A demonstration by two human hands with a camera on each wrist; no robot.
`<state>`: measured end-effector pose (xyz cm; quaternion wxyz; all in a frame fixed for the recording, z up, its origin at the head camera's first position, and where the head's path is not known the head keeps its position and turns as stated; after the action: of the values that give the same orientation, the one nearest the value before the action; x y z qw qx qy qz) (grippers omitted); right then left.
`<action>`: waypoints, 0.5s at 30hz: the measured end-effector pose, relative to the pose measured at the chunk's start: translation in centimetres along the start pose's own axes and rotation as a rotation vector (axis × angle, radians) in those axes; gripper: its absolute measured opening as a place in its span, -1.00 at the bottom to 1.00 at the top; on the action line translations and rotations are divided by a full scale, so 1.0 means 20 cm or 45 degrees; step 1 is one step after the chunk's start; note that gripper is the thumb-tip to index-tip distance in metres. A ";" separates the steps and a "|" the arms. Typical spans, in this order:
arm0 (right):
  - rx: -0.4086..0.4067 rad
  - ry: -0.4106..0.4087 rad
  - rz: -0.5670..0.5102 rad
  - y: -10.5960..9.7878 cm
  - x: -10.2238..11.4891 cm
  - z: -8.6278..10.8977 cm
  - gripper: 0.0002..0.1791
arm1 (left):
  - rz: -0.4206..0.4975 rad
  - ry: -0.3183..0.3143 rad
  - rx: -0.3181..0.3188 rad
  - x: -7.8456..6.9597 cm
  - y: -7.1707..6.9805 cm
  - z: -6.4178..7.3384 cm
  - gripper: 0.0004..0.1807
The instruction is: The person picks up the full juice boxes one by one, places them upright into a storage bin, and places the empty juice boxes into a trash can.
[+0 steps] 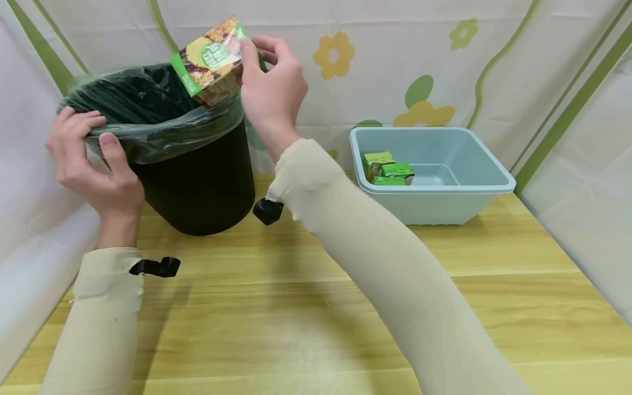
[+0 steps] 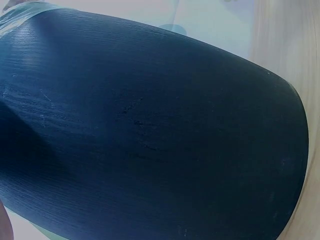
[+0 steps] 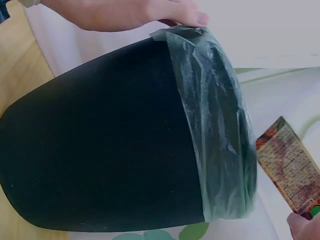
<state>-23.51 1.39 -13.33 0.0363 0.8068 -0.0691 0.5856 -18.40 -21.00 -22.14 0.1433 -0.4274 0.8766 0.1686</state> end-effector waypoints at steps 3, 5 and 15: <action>0.055 -0.046 0.033 0.02 -0.01 0.02 -0.69 | -0.008 0.006 0.005 0.02 0.00 0.00 -0.60; 0.099 -0.100 0.063 0.03 -0.03 0.03 -0.67 | -0.015 0.013 0.010 0.02 -0.01 0.00 -0.61; 0.342 -0.362 0.393 0.07 -0.07 0.07 -0.65 | -0.021 0.030 0.014 0.04 0.00 -0.01 -0.62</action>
<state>-22.75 -0.02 -15.21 -0.1711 0.8585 -0.1173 0.4689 -18.79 -21.58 -22.32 0.1369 -0.4358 0.8755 0.1574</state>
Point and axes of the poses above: each hand's wrist, its own z-axis away from the middle knuckle, its own y-axis out of the palm, x = y × z, the point moved 1 cm from there along -z, towards the middle knuckle, and after that the axes turned 4 degrees about x, right-handed, at the moved point
